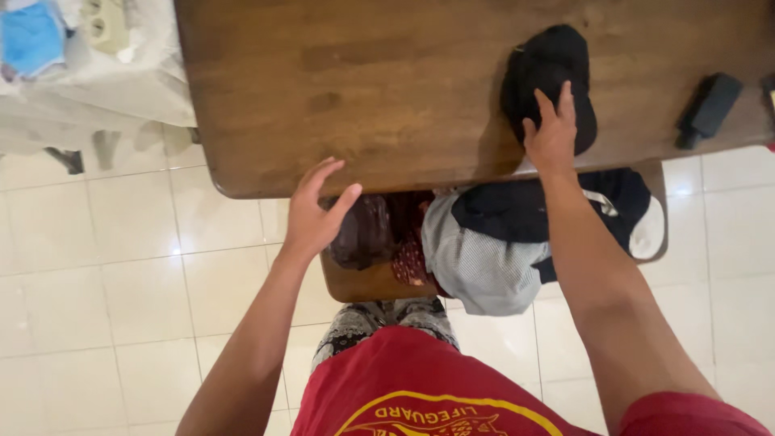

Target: The person folds a pair of black trousers and then spreads out a light-colored jacket by hand on a surface, before placing the folded trousers on top of it.

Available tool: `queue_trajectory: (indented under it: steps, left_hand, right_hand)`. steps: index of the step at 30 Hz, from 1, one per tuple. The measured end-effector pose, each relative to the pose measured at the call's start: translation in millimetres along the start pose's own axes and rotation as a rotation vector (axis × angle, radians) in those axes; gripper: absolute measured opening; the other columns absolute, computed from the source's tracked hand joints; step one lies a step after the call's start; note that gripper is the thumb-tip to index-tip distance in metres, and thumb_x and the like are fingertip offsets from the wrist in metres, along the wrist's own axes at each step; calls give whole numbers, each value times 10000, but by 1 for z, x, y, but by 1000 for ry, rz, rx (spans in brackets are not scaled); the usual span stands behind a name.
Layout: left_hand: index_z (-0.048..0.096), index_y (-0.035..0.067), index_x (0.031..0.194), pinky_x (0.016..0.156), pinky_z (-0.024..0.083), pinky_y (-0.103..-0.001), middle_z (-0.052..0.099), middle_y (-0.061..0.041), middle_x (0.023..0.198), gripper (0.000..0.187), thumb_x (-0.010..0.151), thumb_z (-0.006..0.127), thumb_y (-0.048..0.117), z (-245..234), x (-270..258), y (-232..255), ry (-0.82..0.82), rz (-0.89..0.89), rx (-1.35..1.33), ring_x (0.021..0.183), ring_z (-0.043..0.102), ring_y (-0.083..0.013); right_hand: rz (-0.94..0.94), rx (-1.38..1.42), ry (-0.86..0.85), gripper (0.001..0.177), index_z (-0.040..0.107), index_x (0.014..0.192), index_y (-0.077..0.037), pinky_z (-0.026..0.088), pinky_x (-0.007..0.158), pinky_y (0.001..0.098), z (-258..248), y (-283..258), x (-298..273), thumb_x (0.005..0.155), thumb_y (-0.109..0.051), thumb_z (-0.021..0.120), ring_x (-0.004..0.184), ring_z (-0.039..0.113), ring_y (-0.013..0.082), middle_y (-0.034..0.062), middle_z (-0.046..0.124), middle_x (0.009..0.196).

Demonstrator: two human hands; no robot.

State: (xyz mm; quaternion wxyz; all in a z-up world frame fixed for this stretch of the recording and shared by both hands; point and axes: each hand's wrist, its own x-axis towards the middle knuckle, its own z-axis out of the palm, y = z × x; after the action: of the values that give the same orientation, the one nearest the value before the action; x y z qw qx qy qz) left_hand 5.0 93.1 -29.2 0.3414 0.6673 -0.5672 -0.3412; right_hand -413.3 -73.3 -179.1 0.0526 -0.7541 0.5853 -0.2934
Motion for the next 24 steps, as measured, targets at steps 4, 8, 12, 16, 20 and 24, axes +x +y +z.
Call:
queue_trajectory:
  steps: [4,8,12,16,20,24]
  left_hand:
    - [633,102,1359,1085,462,-418,555,-121,1507,557,902,739,403,3,-2,-16,-61,-99,1,1392,525,-295]
    - [632,104,1360,1047,496,-415,561,-110,1504,554,906,732,406,14,-3,-23,-141,-110,-6,1375,547,-287]
    - [636,96,1351,1026,511,-418,561,-124,1497,548,899,740,388,25,1,-20,-205,-37,-15,1359,557,-294]
    - [650,91,1337,1049,497,-427,571,-133,1489,524,905,746,370,28,-5,-15,-235,13,-26,1352,565,-298]
    - [667,81,1298,1070,486,-418,585,-140,1466,511,884,755,366,31,-19,-15,-260,58,-61,1343,570,-301]
    - [680,63,1291,1126,432,-421,623,-162,1420,495,903,757,361,41,-24,-12,-302,253,-33,1339,571,-336]
  right_hand:
    - [-56,107,16,315,655,1222,-32,475,1101,482,-13,-28,-57,925,7,755,1291,552,457,239,566,1352]
    - [320,-43,-303,426,699,1125,-120,440,1056,592,-16,-59,-137,821,-372,859,1228,577,369,112,663,1222]
    - [529,-168,-547,732,708,1220,-161,229,951,871,-12,-60,-206,581,-441,928,1335,473,375,116,604,1372]
    - [678,-75,-443,438,710,1229,-128,332,1006,748,3,-45,-246,811,-212,813,1215,596,321,83,713,1254]
    - [566,343,-61,315,658,1220,-69,540,805,359,-30,-48,-232,906,-49,672,877,677,279,169,701,1003]
    - [332,366,220,304,644,1185,-30,523,888,312,-124,-81,-159,900,69,599,978,650,193,126,691,1029]
